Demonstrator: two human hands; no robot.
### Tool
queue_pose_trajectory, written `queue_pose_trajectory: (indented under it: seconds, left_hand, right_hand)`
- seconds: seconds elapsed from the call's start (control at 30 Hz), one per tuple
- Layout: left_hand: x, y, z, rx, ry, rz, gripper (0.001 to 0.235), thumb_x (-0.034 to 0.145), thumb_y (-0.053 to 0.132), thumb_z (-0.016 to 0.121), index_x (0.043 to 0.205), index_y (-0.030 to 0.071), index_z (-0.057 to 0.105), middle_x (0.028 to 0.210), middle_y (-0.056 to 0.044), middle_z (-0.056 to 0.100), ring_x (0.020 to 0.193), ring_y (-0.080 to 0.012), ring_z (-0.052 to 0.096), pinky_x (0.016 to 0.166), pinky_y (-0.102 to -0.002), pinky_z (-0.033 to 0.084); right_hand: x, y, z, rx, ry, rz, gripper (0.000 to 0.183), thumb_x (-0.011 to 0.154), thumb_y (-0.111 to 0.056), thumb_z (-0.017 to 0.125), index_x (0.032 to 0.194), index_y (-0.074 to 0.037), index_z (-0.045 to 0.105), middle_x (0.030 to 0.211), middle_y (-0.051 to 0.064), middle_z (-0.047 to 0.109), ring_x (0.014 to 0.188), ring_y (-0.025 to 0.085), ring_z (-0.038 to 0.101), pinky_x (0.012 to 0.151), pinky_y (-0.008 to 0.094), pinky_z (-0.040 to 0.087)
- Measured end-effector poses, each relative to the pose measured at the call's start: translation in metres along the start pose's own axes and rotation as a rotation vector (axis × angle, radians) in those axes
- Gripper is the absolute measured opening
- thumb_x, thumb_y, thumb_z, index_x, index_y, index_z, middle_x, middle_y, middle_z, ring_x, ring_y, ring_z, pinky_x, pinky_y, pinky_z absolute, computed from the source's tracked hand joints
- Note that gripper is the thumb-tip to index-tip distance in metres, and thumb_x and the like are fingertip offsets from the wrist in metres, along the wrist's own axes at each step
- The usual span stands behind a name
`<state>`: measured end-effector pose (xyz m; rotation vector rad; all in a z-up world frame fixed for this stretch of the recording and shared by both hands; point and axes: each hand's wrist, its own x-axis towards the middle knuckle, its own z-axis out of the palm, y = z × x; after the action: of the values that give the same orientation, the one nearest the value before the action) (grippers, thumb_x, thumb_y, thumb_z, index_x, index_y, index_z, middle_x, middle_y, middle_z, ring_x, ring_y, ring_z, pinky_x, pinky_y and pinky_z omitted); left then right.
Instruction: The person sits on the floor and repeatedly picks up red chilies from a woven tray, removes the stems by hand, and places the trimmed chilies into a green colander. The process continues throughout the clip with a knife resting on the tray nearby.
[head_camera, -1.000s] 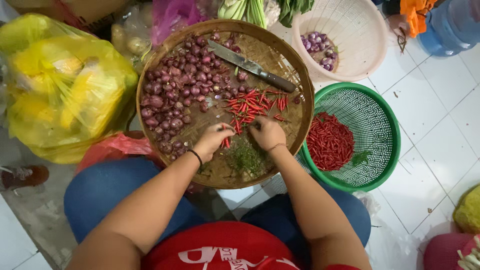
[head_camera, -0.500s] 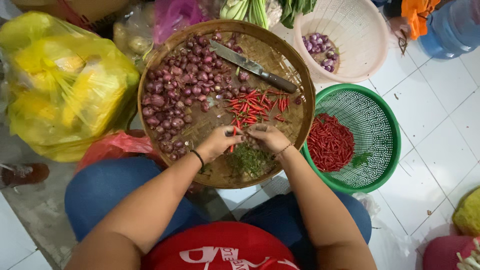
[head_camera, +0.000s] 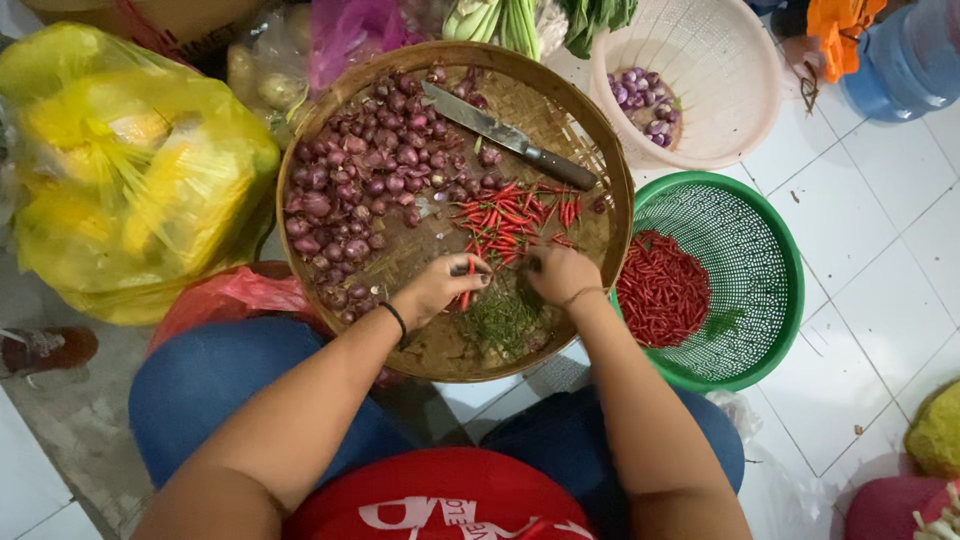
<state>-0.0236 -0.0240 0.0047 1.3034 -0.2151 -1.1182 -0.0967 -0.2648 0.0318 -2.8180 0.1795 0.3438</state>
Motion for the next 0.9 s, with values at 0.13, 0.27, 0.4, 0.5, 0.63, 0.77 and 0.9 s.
queue_pose_trajectory:
  seconds: [0.13, 0.27, 0.4, 0.5, 0.63, 0.77, 0.9]
  left_hand:
    - [-0.003, 0.002, -0.002, -0.213, -0.027, -0.105, 0.019, 0.093, 0.012, 0.058, 0.109, 0.005, 0.066, 0.092, -0.005, 0.068, 0.076, -0.0114, 0.066, 0.066, -0.028, 0.056]
    - [-0.002, -0.002, -0.006, -0.426, -0.043, -0.076, 0.019, 0.093, 0.015, 0.058, 0.107, 0.005, 0.065, 0.091, -0.006, 0.069, 0.075, -0.0147, 0.068, 0.065, -0.030, 0.057]
    - [0.010, -0.011, -0.003, -0.214, 0.144, -0.151, 0.023, 0.096, 0.019, 0.066, 0.116, 0.008, 0.070, 0.087, -0.004, 0.067, 0.071, -0.0120, 0.063, 0.063, -0.029, 0.054]
    - [0.014, -0.022, 0.001, 0.046, 0.139, -0.128, 0.028, 0.095, 0.020, 0.071, 0.121, 0.010, 0.071, 0.086, -0.004, 0.067, 0.067, -0.0119, 0.059, 0.061, -0.027, 0.050]
    - [0.015, -0.033, 0.003, -0.063, 0.133, 0.013, 0.026, 0.095, 0.019, 0.071, 0.115, 0.002, 0.074, 0.088, -0.003, 0.068, 0.070, -0.0102, 0.059, 0.062, -0.029, 0.050]
    - [0.015, -0.033, -0.005, -0.148, 0.154, -0.089, 0.024, 0.093, 0.019, 0.073, 0.110, 0.003, 0.073, 0.088, -0.003, 0.068, 0.070, -0.0121, 0.058, 0.062, -0.031, 0.049]
    - [0.014, -0.032, -0.007, -0.200, 0.123, -0.096, 0.022, 0.095, 0.021, 0.072, 0.108, 0.004, 0.071, 0.089, -0.002, 0.066, 0.074, -0.0119, 0.058, 0.062, -0.030, 0.047]
  right_hand:
    - [0.004, -0.020, 0.016, -0.091, -0.032, 0.017, 0.031, 0.094, -0.042, 0.067, 0.112, -0.017, 0.070, 0.109, 0.013, 0.073, 0.093, 0.035, 0.071, 0.078, 0.049, 0.058]
    - [0.010, -0.018, 0.025, -0.056, 0.057, -0.059, 0.025, 0.092, -0.032, 0.067, 0.106, -0.012, 0.071, 0.097, 0.014, 0.073, 0.088, 0.034, 0.071, 0.074, 0.048, 0.058]
    - [0.007, 0.001, 0.025, 0.517, 0.071, -0.065, 0.018, 0.091, -0.022, 0.066, 0.098, -0.007, 0.073, 0.085, 0.009, 0.073, 0.079, 0.023, 0.070, 0.074, 0.040, 0.057]
    - [0.005, 0.004, 0.028, 1.058, -0.166, 0.029, 0.017, 0.096, -0.019, 0.063, 0.098, -0.003, 0.069, 0.078, 0.006, 0.069, 0.070, 0.015, 0.063, 0.066, 0.033, 0.052]
    - [0.003, -0.009, 0.036, 1.138, -0.179, 0.018, 0.016, 0.097, -0.017, 0.064, 0.102, -0.003, 0.070, 0.086, -0.002, 0.071, 0.076, 0.006, 0.062, 0.068, 0.023, 0.051]
    - [0.004, -0.021, 0.040, 1.216, -0.117, 0.110, 0.017, 0.096, -0.015, 0.068, 0.103, 0.000, 0.070, 0.086, 0.001, 0.069, 0.072, 0.007, 0.059, 0.065, 0.025, 0.048]
    - [0.002, -0.031, 0.045, 1.260, -0.053, 0.166, 0.018, 0.095, -0.015, 0.066, 0.108, -0.003, 0.069, 0.088, 0.000, 0.068, 0.070, 0.007, 0.056, 0.062, 0.025, 0.046]
